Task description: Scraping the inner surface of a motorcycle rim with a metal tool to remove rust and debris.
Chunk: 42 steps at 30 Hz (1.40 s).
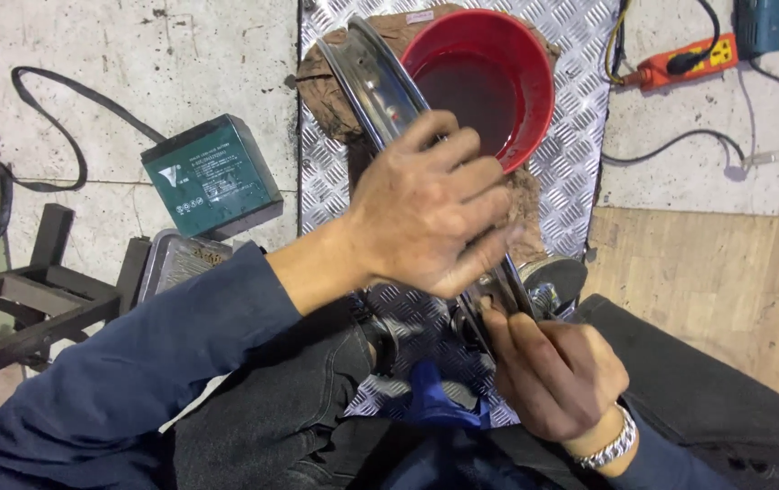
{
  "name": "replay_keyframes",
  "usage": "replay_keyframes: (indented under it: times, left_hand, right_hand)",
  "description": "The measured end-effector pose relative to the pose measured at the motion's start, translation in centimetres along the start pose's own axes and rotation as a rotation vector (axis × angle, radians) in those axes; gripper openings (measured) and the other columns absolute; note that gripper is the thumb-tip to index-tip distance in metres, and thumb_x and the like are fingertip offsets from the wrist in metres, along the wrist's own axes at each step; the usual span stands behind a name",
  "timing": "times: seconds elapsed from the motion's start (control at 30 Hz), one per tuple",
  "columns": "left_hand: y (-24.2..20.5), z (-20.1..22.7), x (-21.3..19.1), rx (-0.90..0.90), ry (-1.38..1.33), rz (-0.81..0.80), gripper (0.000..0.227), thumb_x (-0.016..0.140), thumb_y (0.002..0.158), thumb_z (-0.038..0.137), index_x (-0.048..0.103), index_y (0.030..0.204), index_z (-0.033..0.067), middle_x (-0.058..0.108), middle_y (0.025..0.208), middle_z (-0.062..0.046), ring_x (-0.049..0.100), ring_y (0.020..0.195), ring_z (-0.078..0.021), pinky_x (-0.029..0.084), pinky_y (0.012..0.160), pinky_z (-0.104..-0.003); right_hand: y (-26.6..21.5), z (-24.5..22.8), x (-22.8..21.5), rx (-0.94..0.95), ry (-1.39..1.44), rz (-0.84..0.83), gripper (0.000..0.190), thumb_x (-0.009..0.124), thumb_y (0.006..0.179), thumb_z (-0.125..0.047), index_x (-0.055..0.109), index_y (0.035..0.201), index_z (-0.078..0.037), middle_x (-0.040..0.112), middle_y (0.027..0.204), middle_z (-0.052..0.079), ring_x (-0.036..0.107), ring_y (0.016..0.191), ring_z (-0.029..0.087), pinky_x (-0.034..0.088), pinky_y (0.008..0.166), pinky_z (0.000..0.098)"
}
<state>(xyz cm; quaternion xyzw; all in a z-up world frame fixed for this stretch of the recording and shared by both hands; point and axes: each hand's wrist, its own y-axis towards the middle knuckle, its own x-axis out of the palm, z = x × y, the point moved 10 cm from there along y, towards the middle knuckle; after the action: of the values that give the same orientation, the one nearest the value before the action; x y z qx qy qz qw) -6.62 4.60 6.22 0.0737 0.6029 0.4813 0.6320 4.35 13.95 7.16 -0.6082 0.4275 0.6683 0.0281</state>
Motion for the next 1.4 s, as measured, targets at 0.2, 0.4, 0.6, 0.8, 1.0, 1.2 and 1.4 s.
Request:
replay_keyframes:
  times: [0.2,0.4,0.6,0.8,1.0,1.2,1.4]
  left_hand:
    - [0.7,0.6,-1.5,0.038,0.015,-0.001,0.030,0.059,0.097,0.029,0.068,0.078,0.0074,0.059,0.075,-0.005,0.055,0.074,-0.0278,0.046,0.079,-0.045]
    - [1.0,1.1,-1.5,0.041,0.013,0.025,0.035,0.057,0.098,0.031,0.072,0.081,0.0044,0.063,0.075,-0.007,0.056,0.074,-0.0275,0.046,0.077,-0.046]
    - [0.3,0.6,-0.8,0.033,0.010,-0.011,0.036,0.054,0.099,0.033,0.064,0.073,0.0104,0.058,0.070,-0.005,0.053,0.070,-0.0257,0.045,0.079,-0.046]
    - [0.5,1.1,-0.7,0.062,0.016,-0.019,0.033,0.056,0.098,0.031,0.066,0.076,0.0093,0.061,0.072,-0.005,0.054,0.070,-0.0266,0.045,0.079,-0.046]
    - [-0.2,-1.3,-0.9,0.064,0.094,-0.008,0.045,0.039,0.108,0.037,0.057,0.072,0.0162,0.055,0.067,-0.002,0.049,0.068,-0.0211,0.042,0.082,-0.041]
    - [0.0,-0.5,-2.9,0.052,0.085,-0.103,0.039,0.045,0.106,0.031,0.057,0.077,0.0093,0.058,0.075,-0.005,0.054,0.070,-0.0272,0.043,0.080,-0.044]
    - [0.2,-0.2,-3.1,0.022,0.082,-0.104,0.038,0.044,0.104,0.031,0.053,0.073,0.0104,0.054,0.071,-0.003,0.050,0.066,-0.0251,0.043,0.077,-0.042]
  right_hand:
    - [2.5,0.2,0.3,0.000,-0.034,-0.031,0.031,0.046,0.102,-0.009,0.075,0.107,0.000,0.065,0.092,0.003,0.054,0.066,0.019,0.042,0.059,0.0331]
    - [3.5,0.7,0.2,0.013,-0.037,0.030,0.030,0.048,0.099,-0.003,0.078,0.096,0.000,0.066,0.087,0.008,0.051,0.060,0.021,0.040,0.051,0.0340]
    - [1.4,0.2,0.1,0.050,0.051,-0.028,0.017,0.060,0.098,-0.004,0.075,0.104,0.003,0.066,0.087,0.007,0.053,0.063,0.020,0.042,0.054,0.0347]
    - [1.9,0.6,0.1,0.066,0.029,-0.018,0.027,0.052,0.102,-0.008,0.077,0.109,0.002,0.069,0.095,0.010,0.050,0.061,0.021,0.039,0.055,0.0354]
    - [-8.0,9.0,0.4,0.503,-0.017,0.255,0.007,0.080,0.104,0.011,0.073,0.100,0.010,0.067,0.092,0.022,0.057,0.074,0.032,0.049,0.065,0.0417]
    - [-25.8,20.8,26.0,1.292,0.384,0.088,0.022,0.069,0.093,-0.018,0.077,0.112,-0.011,0.077,0.108,0.008,0.071,0.100,0.024,0.053,0.089,0.0373]
    - [-21.7,18.9,28.5,1.088,0.152,-0.021,0.065,0.066,0.090,-0.008,0.040,0.150,-0.003,0.059,0.141,0.023,0.060,0.121,0.043,0.053,0.095,0.0540]
